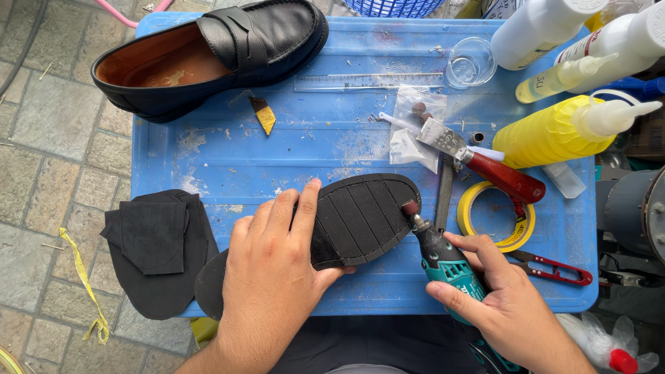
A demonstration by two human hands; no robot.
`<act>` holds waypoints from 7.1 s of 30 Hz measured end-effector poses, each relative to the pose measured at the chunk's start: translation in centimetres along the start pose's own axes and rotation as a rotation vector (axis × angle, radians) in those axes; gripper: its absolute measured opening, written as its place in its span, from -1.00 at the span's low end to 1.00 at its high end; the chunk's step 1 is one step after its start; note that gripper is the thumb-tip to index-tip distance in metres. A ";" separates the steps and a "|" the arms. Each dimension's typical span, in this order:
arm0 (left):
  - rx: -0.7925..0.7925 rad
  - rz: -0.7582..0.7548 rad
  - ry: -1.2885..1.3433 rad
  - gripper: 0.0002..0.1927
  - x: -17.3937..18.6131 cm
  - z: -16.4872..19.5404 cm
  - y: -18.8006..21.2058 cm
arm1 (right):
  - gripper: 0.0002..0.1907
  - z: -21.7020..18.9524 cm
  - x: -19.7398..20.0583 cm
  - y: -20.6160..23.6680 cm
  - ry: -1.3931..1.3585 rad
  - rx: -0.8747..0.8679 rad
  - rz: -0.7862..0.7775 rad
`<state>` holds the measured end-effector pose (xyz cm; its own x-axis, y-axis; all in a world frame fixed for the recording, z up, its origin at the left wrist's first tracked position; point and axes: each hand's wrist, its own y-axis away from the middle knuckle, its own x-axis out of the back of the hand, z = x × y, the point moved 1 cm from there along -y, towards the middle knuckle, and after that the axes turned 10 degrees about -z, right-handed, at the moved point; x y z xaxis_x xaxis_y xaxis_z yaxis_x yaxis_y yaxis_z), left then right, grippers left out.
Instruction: The person uses a rotary tool to grind the sole of a black shoe. They hold the shoe with one hand and operate the tool with the other, working along the edges and surface of the sole.
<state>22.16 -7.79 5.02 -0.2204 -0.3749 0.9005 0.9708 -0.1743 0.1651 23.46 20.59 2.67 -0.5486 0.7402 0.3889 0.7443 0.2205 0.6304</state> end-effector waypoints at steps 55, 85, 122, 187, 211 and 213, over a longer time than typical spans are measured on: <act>-0.463 -0.183 0.049 -0.03 1.8 -4.2 -0.2 | -0.20 -6.5 1.3 0.5 0.976 0.524 0.033; -0.544 -0.225 -0.036 0.05 1.7 -3.7 -2.5 | -0.19 -5.9 0.4 1.4 0.941 0.344 0.118; -0.529 -0.258 0.017 0.12 1.6 -3.8 -3.0 | -0.20 -6.0 0.2 1.5 1.015 0.530 0.123; -0.546 -0.065 0.039 -0.08 1.3 -5.3 -2.4 | -0.28 -9.4 1.7 -0.8 1.276 0.615 0.234; -0.546 -0.065 0.047 -0.08 1.3 -5.4 -2.5 | -0.24 -8.4 1.6 -0.6 1.324 0.586 0.193; -0.549 -0.060 0.044 -0.08 1.3 -5.4 -2.5 | -0.24 -8.4 1.5 -0.6 1.332 0.593 0.189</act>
<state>18.97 -12.76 3.60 -0.2886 -0.3855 0.8764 0.7668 -0.6412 -0.0295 18.95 16.27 8.51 -0.1208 -0.2597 0.9581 0.7073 0.6547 0.2666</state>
